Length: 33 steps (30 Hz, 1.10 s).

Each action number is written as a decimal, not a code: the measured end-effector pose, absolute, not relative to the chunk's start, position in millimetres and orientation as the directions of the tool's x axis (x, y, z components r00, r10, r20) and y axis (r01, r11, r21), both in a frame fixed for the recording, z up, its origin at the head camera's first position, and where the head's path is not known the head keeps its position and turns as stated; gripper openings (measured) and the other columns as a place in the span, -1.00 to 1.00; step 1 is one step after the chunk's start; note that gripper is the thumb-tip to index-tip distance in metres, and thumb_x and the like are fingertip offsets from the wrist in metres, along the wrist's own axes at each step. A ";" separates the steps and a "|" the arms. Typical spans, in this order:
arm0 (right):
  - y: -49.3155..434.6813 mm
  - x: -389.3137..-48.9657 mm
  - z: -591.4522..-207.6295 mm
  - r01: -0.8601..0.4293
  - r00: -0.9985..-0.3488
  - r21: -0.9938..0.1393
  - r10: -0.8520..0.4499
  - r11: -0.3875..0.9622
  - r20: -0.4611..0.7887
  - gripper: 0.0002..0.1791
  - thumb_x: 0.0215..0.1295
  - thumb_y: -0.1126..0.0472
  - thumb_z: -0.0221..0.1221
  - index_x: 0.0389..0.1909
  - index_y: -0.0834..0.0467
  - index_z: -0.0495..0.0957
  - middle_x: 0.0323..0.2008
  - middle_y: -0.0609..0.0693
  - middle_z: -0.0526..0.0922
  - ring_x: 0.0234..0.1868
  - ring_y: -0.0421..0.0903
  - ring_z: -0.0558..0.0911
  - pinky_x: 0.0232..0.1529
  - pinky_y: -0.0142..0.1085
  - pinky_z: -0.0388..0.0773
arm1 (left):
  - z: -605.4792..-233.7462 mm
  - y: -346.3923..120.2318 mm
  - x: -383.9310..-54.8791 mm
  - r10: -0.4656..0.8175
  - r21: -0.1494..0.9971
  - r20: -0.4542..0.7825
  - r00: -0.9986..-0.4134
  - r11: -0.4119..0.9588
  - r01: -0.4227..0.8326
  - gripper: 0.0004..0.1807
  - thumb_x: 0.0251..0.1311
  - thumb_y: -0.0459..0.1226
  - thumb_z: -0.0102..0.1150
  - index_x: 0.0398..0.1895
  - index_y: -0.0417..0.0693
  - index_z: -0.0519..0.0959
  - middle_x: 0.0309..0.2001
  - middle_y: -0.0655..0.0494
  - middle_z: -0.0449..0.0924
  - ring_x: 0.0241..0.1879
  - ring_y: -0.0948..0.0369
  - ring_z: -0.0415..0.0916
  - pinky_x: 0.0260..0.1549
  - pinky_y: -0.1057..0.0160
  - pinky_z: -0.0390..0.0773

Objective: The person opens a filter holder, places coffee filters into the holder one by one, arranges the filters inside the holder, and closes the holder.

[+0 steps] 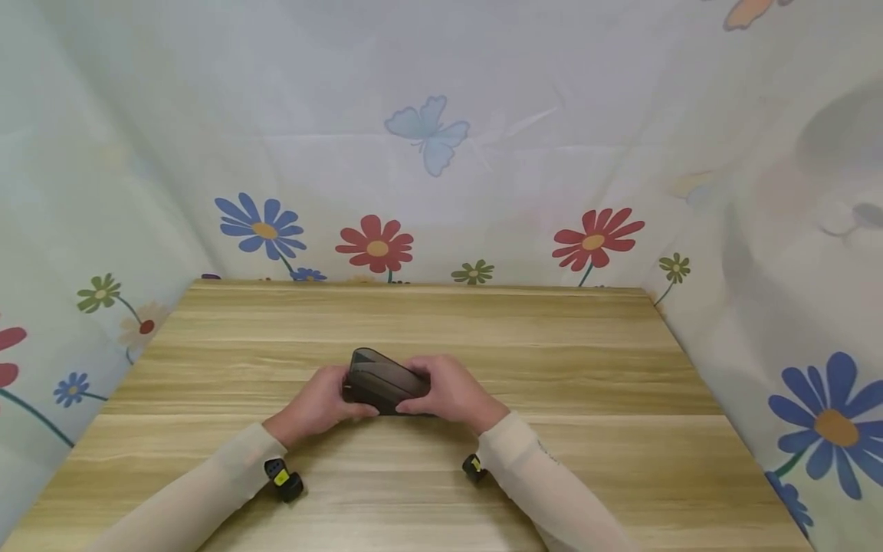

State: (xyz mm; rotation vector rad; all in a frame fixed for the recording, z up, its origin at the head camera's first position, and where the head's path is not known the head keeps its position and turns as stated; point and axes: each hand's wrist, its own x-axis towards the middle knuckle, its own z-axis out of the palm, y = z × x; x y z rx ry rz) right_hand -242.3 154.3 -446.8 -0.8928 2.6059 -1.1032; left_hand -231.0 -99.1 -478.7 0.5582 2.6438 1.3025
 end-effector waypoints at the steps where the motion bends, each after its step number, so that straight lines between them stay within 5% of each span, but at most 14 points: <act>1: 154.7 -243.2 -447.5 -0.462 -0.804 -0.698 -0.590 0.547 0.070 -0.54 0.10 0.06 0.55 0.02 0.03 0.67 -0.14 -0.15 0.76 -0.23 -0.25 0.60 -0.14 -0.34 0.54 | -478.3 -99.2 -231.7 0.388 0.787 0.035 -0.921 0.557 0.265 -0.52 0.00 -0.13 0.63 0.01 0.03 0.67 -0.12 0.25 0.75 -0.09 0.30 0.65 -0.03 0.16 0.62; 33: 169.0 -249.1 -446.7 -0.459 -0.802 -0.693 -0.595 0.556 0.053 -0.41 0.06 0.00 0.56 0.12 0.06 0.64 -0.06 -0.12 0.75 -0.12 -0.21 0.63 0.01 -0.24 0.57 | -479.6 -103.5 -238.3 0.423 0.729 0.092 -0.901 0.588 0.351 -0.45 0.00 -0.10 0.62 0.09 0.09 0.63 -0.09 0.27 0.73 -0.08 0.30 0.64 0.01 0.13 0.61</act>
